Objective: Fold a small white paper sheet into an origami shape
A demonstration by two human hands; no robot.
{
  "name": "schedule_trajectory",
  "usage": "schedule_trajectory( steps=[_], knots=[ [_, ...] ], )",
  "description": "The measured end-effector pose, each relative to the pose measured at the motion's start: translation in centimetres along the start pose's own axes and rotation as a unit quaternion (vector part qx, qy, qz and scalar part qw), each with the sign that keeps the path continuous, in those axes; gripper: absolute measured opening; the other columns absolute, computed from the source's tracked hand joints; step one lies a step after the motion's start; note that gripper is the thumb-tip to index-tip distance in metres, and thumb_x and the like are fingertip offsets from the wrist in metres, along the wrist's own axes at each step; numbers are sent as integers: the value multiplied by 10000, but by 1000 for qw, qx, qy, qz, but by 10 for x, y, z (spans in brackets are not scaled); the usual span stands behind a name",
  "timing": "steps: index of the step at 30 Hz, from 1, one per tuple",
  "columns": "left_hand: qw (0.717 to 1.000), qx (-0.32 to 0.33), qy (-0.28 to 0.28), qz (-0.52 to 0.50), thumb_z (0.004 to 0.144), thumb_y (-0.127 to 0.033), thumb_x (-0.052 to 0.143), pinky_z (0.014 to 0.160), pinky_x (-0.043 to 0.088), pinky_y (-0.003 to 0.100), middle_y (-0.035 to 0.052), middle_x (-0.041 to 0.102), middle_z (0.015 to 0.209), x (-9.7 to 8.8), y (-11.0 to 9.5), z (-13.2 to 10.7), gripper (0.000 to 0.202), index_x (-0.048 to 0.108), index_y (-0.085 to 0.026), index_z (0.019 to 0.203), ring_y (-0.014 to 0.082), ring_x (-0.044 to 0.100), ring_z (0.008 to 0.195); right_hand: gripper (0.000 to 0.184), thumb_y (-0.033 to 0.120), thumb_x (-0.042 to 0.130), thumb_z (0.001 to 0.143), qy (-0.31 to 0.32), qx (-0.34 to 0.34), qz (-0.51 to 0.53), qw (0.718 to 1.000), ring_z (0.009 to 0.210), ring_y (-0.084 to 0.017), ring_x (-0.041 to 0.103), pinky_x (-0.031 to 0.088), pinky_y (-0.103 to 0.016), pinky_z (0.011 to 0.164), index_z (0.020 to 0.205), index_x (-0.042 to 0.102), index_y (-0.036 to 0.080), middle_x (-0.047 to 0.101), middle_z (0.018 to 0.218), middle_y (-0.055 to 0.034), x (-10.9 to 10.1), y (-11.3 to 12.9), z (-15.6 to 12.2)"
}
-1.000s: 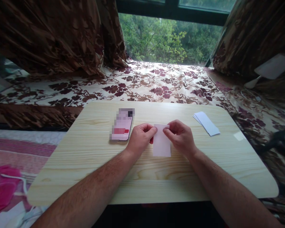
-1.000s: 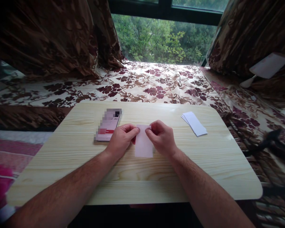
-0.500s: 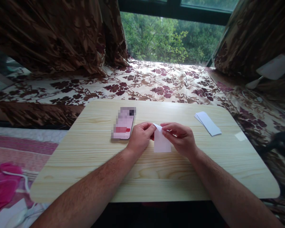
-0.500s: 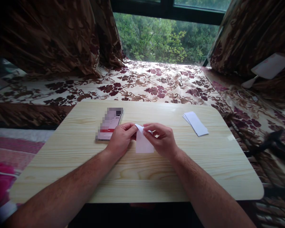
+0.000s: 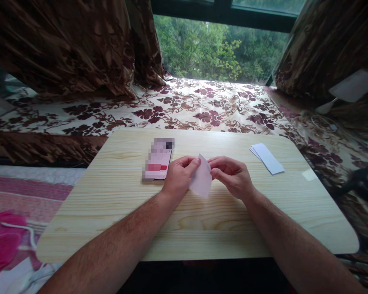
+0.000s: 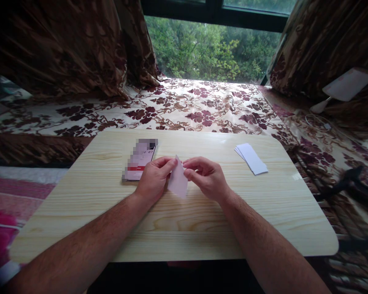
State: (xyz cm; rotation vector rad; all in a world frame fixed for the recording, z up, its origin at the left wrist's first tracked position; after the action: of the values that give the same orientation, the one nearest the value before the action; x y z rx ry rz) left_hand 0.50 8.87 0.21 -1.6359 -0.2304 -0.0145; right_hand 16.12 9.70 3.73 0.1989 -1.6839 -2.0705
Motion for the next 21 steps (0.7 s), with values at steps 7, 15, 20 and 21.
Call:
schedule_trajectory(
  steps=[7,15,20,21],
  knots=[
    [1000,4,-5,23,721,-539,765,593,435,234,55,724,768,0,-4,-2,417,779,-143,853,142,589,665,267,277,842,728,-25,24,-42,999,781,-153,654,529,-266,636,931,682,211,711,912,-34,-3,-10,-1],
    [1000,-1,6,-30,685,-455,823,628,492,243,52,720,801,5,-5,-4,398,748,-138,914,135,613,680,275,366,808,762,-65,32,-111,991,660,-137,608,501,-262,576,853,608,200,666,768,-9,-8,-11,-1],
    [999,26,-26,-12,733,-425,784,575,426,199,0,649,721,1,-8,-5,299,686,-150,800,98,548,631,234,365,776,801,-8,26,-68,997,756,-162,633,534,-290,638,905,664,188,689,869,-51,-1,-6,-4],
    [999,26,-32,-17,741,-421,775,560,410,195,-7,633,712,0,-8,-4,291,672,-154,791,94,531,619,237,362,772,806,7,27,-54,998,781,-170,639,544,-301,659,932,673,187,690,887,-57,1,-6,-4]
  ],
)
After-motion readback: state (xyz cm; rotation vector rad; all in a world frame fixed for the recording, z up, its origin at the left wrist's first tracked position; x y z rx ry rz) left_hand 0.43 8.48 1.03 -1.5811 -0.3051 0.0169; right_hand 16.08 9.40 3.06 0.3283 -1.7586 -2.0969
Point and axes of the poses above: each hand's wrist, its own z-axis towards the middle knuckle, its own x-axis out of the palm, y = z × x, the point moved 7 cm from there along z, towards the middle knuckle
